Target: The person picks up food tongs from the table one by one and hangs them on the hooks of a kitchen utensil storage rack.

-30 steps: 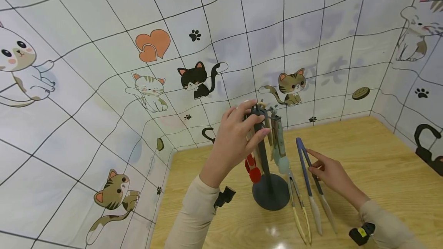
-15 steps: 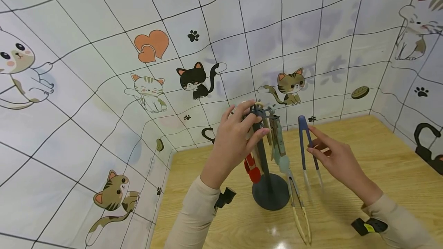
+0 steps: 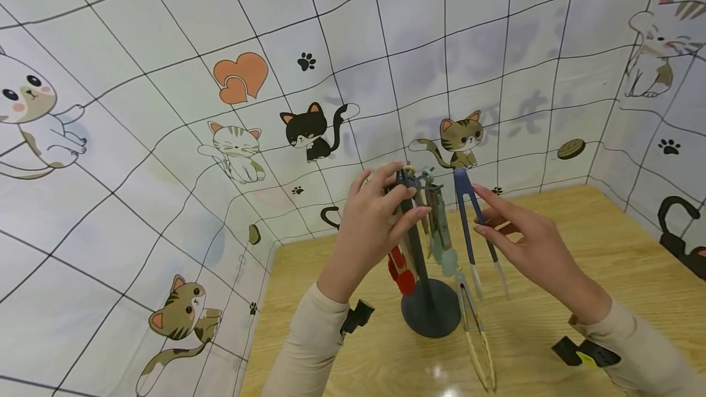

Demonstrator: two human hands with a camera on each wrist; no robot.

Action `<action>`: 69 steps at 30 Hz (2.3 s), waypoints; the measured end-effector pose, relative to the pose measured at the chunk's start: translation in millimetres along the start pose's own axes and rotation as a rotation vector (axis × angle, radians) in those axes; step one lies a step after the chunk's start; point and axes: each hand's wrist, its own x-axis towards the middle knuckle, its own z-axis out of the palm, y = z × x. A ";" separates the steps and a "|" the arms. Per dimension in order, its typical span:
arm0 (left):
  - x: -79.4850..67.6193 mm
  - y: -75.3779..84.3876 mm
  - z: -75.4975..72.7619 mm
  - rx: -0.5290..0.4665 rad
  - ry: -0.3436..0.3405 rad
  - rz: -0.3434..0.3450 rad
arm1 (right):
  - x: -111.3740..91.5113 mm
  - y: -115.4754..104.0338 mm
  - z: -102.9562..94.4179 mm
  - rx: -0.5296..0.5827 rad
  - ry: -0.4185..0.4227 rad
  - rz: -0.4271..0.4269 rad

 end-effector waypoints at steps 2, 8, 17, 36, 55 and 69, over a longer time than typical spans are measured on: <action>0.4 -0.7 0.1 -0.005 -0.002 0.003 | 3.3 -2.6 0.1 -0.004 -0.003 -0.008; 1.2 -2.1 0.2 -0.007 -0.007 0.014 | 9.5 -4.9 2.1 0.010 -0.021 -0.026; 1.4 -6.0 -1.1 -0.005 -0.013 0.019 | 15.6 -4.8 5.2 -0.007 -0.018 -0.042; 2.2 -8.2 -3.4 0.023 -0.042 0.010 | 25.0 -0.6 11.7 0.000 -0.077 -0.039; 2.9 -3.9 -5.6 0.076 -0.042 0.009 | 20.7 0.9 35.6 0.084 -0.089 -0.017; 2.4 -4.5 -4.7 0.078 -0.030 0.017 | 18.6 -0.9 48.2 0.131 -0.139 0.063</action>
